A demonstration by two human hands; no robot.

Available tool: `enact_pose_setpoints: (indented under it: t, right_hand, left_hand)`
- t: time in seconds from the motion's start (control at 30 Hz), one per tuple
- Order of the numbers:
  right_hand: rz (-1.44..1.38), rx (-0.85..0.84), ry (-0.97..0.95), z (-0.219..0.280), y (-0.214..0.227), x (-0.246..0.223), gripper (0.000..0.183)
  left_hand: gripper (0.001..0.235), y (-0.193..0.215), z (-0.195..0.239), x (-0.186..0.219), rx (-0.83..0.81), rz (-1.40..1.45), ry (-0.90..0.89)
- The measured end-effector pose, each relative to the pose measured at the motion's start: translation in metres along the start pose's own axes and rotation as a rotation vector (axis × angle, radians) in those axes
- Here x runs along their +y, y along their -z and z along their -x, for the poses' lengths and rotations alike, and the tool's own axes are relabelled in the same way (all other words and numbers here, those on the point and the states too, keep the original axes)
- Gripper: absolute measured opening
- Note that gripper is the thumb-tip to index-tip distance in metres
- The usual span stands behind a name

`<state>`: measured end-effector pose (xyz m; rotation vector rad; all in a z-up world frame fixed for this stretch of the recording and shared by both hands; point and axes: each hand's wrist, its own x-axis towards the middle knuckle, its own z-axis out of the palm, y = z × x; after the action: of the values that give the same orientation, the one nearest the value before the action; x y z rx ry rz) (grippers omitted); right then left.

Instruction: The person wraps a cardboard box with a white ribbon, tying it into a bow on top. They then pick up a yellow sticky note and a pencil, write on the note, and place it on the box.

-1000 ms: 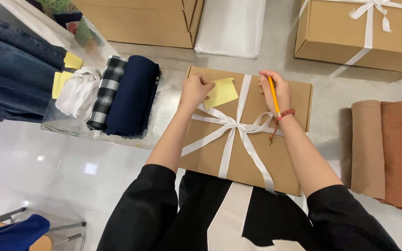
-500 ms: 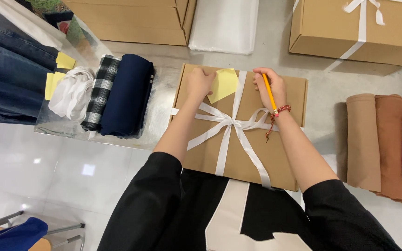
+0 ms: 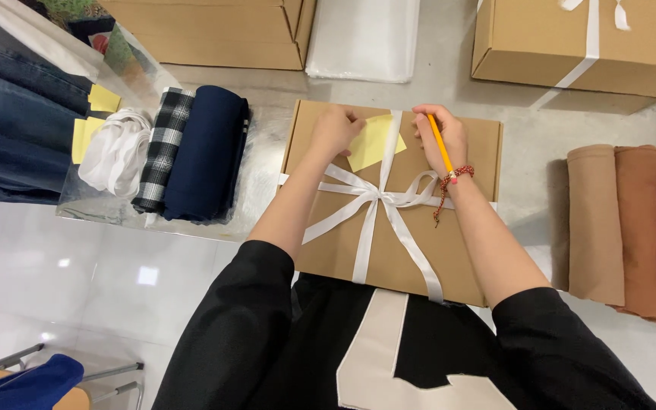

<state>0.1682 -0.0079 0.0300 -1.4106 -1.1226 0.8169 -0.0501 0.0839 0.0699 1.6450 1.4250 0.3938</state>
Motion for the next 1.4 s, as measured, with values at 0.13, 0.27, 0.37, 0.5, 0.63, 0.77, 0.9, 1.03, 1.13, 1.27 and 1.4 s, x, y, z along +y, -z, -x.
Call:
enact_pose_setpoints:
  t: [0.13,0.27,0.37,0.5,0.63,0.77,0.9,1.03,1.13,1.27,1.4]
  right_hand:
    - [0.026,0.000,-0.004,0.001,0.001,-0.004,0.015]
    - [0.025,-0.002,-0.001,0.002,0.001,-0.007,0.016]
    - [0.027,0.001,0.001,0.002,0.001,-0.003,0.016]
    - [0.064,0.006,0.046,-0.001,0.003,0.007,0.016]
    - [0.046,-0.012,0.064,0.002,0.001,-0.002,0.016]
    - [0.042,-0.017,0.047,0.004,0.001,-0.010,0.016]
    - [0.044,-0.022,0.049,0.003,0.002,-0.011,0.016]
    - [0.057,-0.018,0.069,0.003,0.000,-0.005,0.016]
    - [0.158,-0.002,0.093,-0.007,0.003,0.021,0.017]
    - [0.205,-0.007,0.110,-0.012,-0.003,0.029,0.020]
    - [0.239,-0.048,0.110,-0.010,-0.006,0.024,0.027]
  left_hand:
    - [0.023,-0.008,-0.004,-0.003,-0.017,-0.065,-0.039]
    - [0.020,-0.016,-0.011,-0.014,-0.024,-0.108,-0.059]
    - [0.020,-0.023,-0.020,-0.024,-0.045,-0.163,-0.084]
    - [0.019,-0.026,-0.023,-0.025,-0.039,-0.195,-0.126]
    - [0.019,-0.029,-0.027,-0.029,-0.028,-0.213,-0.148]
    - [0.021,-0.030,-0.032,-0.034,-0.071,-0.296,-0.147]
    - [0.023,-0.033,-0.030,-0.030,-0.097,-0.324,-0.130]
    - [0.025,-0.029,-0.030,-0.030,-0.068,-0.302,-0.128]
    - [0.023,-0.027,-0.034,-0.032,-0.030,-0.295,-0.103]
    - [0.023,-0.023,-0.032,-0.035,-0.009,-0.303,-0.105]
    - [0.028,-0.026,-0.029,-0.037,0.043,-0.365,-0.103]
